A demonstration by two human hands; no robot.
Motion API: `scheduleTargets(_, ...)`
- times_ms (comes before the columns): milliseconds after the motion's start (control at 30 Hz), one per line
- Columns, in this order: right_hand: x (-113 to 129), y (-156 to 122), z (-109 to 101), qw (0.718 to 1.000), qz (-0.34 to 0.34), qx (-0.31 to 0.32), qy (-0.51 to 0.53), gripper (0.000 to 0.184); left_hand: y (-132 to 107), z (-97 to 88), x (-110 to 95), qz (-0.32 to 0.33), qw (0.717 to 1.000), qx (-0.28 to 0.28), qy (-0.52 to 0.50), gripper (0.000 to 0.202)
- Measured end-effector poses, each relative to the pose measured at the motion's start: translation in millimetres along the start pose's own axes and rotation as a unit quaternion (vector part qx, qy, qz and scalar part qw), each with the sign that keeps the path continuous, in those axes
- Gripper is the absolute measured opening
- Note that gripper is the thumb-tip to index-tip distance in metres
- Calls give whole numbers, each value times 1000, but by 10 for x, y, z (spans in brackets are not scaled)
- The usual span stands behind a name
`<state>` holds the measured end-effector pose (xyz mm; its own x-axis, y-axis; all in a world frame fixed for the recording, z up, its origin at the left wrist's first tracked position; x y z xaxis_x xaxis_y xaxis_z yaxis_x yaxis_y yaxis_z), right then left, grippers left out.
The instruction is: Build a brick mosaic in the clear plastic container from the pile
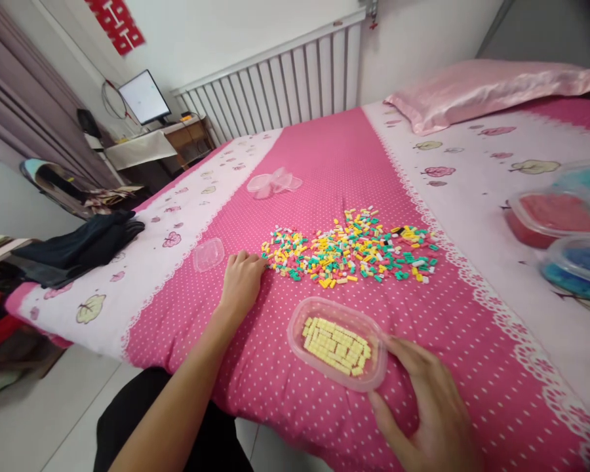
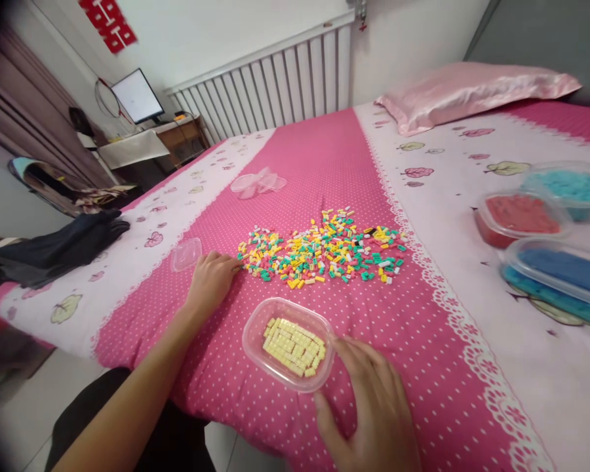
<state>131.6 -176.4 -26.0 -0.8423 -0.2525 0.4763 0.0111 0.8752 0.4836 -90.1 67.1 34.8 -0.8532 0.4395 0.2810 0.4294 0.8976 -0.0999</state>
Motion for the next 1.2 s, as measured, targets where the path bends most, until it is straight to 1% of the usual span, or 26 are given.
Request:
scheduleTargets(133,2,11,-1,1000,4,-4,5,46,-25,-47,13,6,1000,-25,-10,33)
scheduleTargets(233,1,19,-5,1000,4,-2,8,47,-77,-172,-22,14,998,-52,-38,29)
scheduleTargets(300,4,24,-6,1000,4,1,9,47,-157,-315,-74,30,995,-70,-66,20)
scheduleTargets(400,12,31,-10,1000,6,0,6,46,-365,-586,-178,80,986,-86,-122,23)
scheduleTargets(467,15,34,-13,1000,8,-3,3,47,-540,-758,-243,118,975,-93,-161,20)
scheduleTargets(533,15,34,-12,1000,10,0,-1,47,-698,-875,-301,152,964,-88,-198,13)
scheduleTargets(600,12,29,-11,1000,12,6,-8,47,-804,-915,-360,189,943,-58,-269,8)
scheduleTargets(667,8,21,-13,1000,12,10,-16,48,-852,-884,-436,225,916,-15,-332,11)
scheduleTargets(733,6,18,-16,1000,8,9,-20,48,-859,-814,-522,253,899,23,-356,15)
scheduleTargets(833,8,32,-16,1000,3,11,-24,48,-841,-716,-617,281,894,42,-347,14)
scheduleTargets(933,13,52,-17,1000,4,13,-27,46,-805,-702,-639,304,900,32,-312,14)
scheduleTargets(1000,17,57,-22,999,6,13,-28,45,-757,-755,-633,323,906,38,-271,15)
scheduleTargets(1100,26,54,-32,1000,10,11,-28,45,-648,-914,-650,360,912,71,-185,14)
scheduleTargets(1200,36,58,-40,1000,12,9,-19,46,-553,-1082,-721,402,905,103,-94,24)
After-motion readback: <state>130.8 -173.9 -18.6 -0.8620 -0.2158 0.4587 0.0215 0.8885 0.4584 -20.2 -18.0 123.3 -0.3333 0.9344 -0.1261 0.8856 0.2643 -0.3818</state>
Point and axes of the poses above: each hand's wrist, its own y-axis towards the middle knuckle, its own z-axis out of the palm, x = y × z, the point moved 3 cm from there along y, towards the middle knuckle, and after that the axes turned 13 degrees about x, right-handed, at the moved point
